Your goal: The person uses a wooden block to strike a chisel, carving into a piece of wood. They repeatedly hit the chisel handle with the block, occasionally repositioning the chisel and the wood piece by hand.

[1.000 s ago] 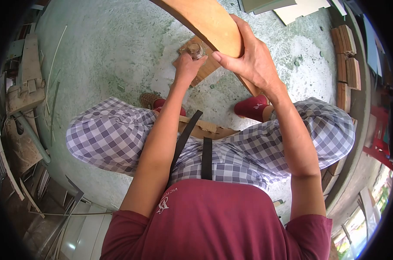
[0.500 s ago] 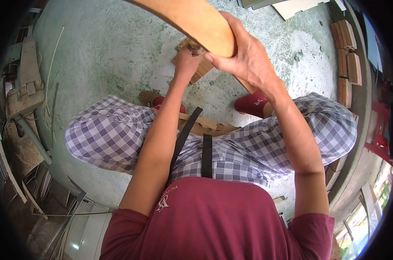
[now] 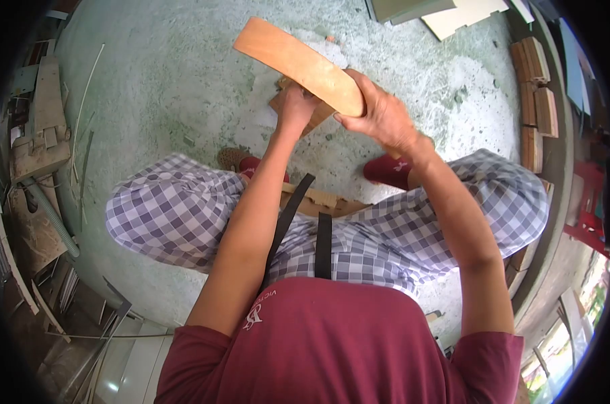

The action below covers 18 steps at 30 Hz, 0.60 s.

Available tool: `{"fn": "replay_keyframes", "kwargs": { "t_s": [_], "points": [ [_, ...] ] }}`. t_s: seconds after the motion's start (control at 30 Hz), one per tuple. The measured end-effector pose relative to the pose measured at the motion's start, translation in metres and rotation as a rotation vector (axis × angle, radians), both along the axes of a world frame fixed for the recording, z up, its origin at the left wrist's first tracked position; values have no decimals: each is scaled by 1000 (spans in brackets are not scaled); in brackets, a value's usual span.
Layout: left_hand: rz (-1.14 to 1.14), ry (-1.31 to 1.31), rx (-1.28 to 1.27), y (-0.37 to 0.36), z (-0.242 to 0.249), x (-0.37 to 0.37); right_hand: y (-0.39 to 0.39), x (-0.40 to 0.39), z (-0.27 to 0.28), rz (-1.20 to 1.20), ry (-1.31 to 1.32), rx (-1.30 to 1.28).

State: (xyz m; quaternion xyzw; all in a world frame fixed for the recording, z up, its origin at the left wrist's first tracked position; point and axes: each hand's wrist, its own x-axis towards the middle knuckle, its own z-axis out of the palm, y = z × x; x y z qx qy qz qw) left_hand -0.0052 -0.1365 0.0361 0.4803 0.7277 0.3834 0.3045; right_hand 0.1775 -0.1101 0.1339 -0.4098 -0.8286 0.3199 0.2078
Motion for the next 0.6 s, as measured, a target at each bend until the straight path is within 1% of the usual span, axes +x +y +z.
{"fn": "replay_keyframes", "kwargs": {
  "t_s": [0.03, 0.07, 0.1, 0.17, 0.2, 0.23, 0.3, 0.33, 0.37, 0.43, 0.47, 0.53, 0.57, 0.6],
  "points": [
    [-8, -41, -3, 0, 0, -1, 5, 1, -7, -21, -149, -46],
    [7, -47, 5, 1, 7, -1, 7, -2, 2, -37, -208, -108],
    [-7, -32, -41, 1, 12, -1, 8, -4, 8, -18, -215, -108],
    [-9, 4, -200, -1, 10, -1, 4, -3, 18, -124, 85, -137],
    [5, -11, -160, -4, 11, 2, 4, -4, 33, -118, 112, -16],
    [17, -22, -108, -4, 15, 3, 2, -3, 29, -110, 112, -18],
    [26, -66, -70, -5, 14, 2, -2, 3, 14, -58, 319, 106],
    [24, -111, -36, -5, 13, 2, -2, 7, -1, -32, 148, 158],
    [11, -74, -11, -3, 13, 1, -3, 3, -3, -9, -242, -3],
    [36, -97, -24, -4, 11, -3, -1, -1, -9, -66, -194, 47],
    [53, -97, -17, 0, 13, -6, 2, -6, -2, -49, -194, 54],
    [-6, 0, -190, -5, 11, -9, -2, -9, 8, -116, -38, 25],
    [24, -6, -178, -4, 3, -6, -2, -11, 14, -128, 22, 72],
    [23, -5, -184, -5, -3, -5, -3, -10, 12, -129, 23, 66]
  ]
}}
